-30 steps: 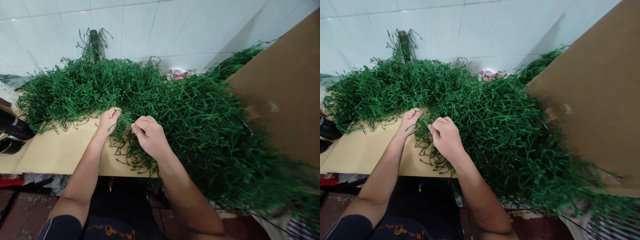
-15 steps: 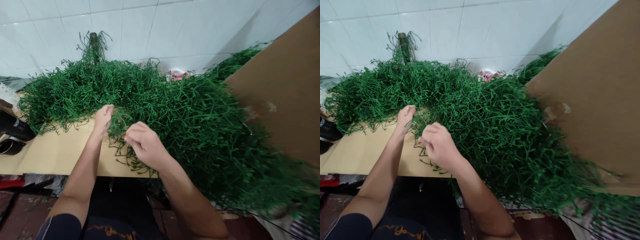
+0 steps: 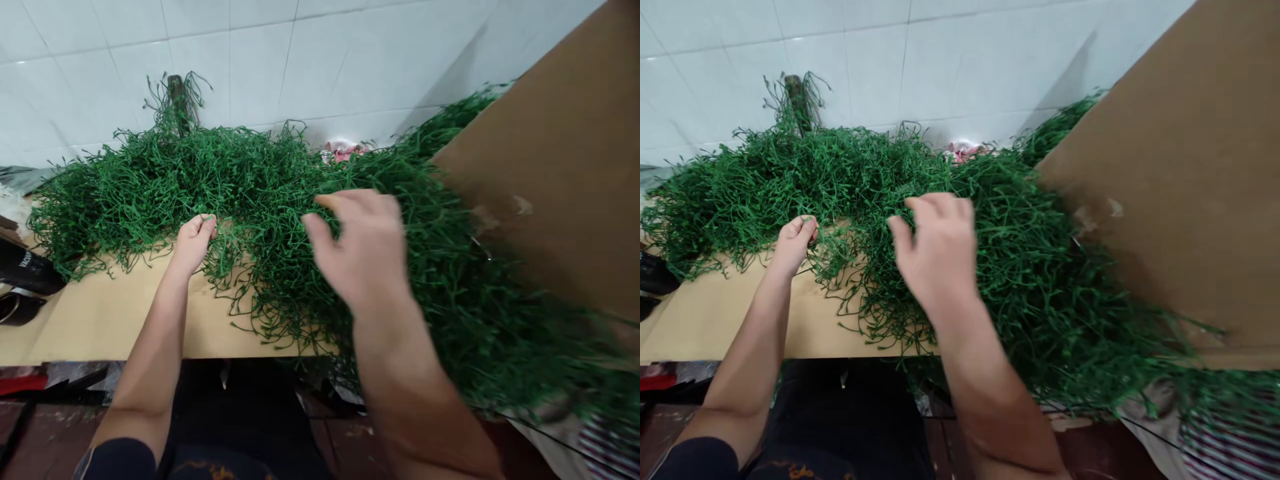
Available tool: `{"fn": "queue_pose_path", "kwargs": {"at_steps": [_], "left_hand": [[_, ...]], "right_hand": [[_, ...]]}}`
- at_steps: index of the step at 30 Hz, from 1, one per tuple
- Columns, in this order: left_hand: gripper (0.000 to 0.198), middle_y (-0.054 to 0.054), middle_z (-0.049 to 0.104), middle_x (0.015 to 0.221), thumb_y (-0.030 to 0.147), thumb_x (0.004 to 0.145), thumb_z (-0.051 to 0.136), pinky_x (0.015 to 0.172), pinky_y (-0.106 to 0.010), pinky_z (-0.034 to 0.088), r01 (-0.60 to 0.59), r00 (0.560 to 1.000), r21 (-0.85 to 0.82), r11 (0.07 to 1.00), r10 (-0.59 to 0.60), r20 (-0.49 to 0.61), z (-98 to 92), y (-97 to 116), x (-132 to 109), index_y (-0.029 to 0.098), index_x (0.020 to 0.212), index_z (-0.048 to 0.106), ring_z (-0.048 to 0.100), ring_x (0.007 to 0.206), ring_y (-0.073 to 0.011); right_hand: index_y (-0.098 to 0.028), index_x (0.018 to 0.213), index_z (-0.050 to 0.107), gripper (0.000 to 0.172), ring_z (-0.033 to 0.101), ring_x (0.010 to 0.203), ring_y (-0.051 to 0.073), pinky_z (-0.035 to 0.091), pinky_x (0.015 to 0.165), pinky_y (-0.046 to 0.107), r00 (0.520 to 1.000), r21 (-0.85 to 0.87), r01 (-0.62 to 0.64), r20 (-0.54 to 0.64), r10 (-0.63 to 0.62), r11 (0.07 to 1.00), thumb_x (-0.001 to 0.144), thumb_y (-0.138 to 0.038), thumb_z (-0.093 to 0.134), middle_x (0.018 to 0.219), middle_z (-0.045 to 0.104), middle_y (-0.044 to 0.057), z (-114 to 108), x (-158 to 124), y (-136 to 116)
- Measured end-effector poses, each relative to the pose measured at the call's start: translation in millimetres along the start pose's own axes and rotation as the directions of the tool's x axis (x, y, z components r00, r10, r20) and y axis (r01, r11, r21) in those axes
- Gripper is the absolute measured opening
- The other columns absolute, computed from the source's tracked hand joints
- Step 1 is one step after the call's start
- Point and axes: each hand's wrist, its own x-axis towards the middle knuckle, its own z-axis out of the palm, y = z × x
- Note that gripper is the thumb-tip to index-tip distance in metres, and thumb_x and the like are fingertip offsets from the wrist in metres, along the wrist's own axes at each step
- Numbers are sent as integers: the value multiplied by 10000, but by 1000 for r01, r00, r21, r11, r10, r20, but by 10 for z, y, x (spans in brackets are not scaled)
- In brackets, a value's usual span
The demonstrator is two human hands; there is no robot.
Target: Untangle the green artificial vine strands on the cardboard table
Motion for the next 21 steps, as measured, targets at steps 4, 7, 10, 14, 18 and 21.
{"fn": "queue_pose_path", "kwargs": {"at_steps": [4, 7, 10, 14, 18, 21], "left_hand": [[237, 57, 370, 506, 217, 810, 471, 510, -198, 266, -42, 997, 8, 999, 42, 66, 71, 49, -30, 162, 583, 436, 310, 484, -62], [219, 60, 365, 507, 207, 809, 467, 516, -198, 274, -34, 998, -12, 999, 35, 61, 77, 26, -14, 163, 596, 445, 311, 485, -64], [188, 58, 384, 513, 190, 806, 464, 525, -201, 276, -15, 1000, -17, 1000, 16, 17, 100, -56, 33, 162, 620, 470, 329, 491, -68], [178, 55, 400, 510, 187, 794, 491, 529, -208, 276, -25, 999, 20, 999, 25, 23, 153, -186, 128, 165, 617, 488, 351, 496, -76], [170, 54, 417, 541, 185, 798, 509, 551, -208, 284, 42, 975, 77, 996, -24, -222, -44, -305, 263, 169, 633, 469, 361, 537, -83], [243, 53, 393, 537, 191, 844, 444, 565, -205, 286, 104, 926, 78, 992, -67, -373, -298, -329, 291, 167, 604, 428, 339, 538, -75]], "right_hand": [[-111, 1057, 572, 412, 471, 1010, 269, 398, 845, 409, 962, 184, 74, 245, -119, 980, 833, -444, 479, 1059, 571, 158, 342, -31, -476], [-151, 852, 595, 259, 516, 849, 201, 388, 770, 325, 904, 300, 32, 397, -156, 953, 877, -342, 421, 878, 613, 96, 519, 3, -531], [-173, 621, 475, 308, 469, 685, 150, 346, 687, 277, 879, 324, 24, 444, -174, 946, 895, -259, 365, 665, 538, 40, 565, 21, -481], [-185, 587, 345, 300, 427, 664, 138, 326, 669, 264, 874, 360, 99, 414, -254, 928, 882, -229, 369, 620, 466, 25, 477, -45, -526], [-190, 580, 297, 310, 392, 576, 111, 322, 592, 243, 879, 451, 118, 366, -304, 885, 882, -218, 363, 567, 416, 2, 178, -206, -598], [-185, 584, 351, 289, 407, 578, 106, 343, 572, 230, 906, 500, 231, 202, -372, 834, 871, -177, 383, 568, 430, 4, -97, -252, -406]]}}
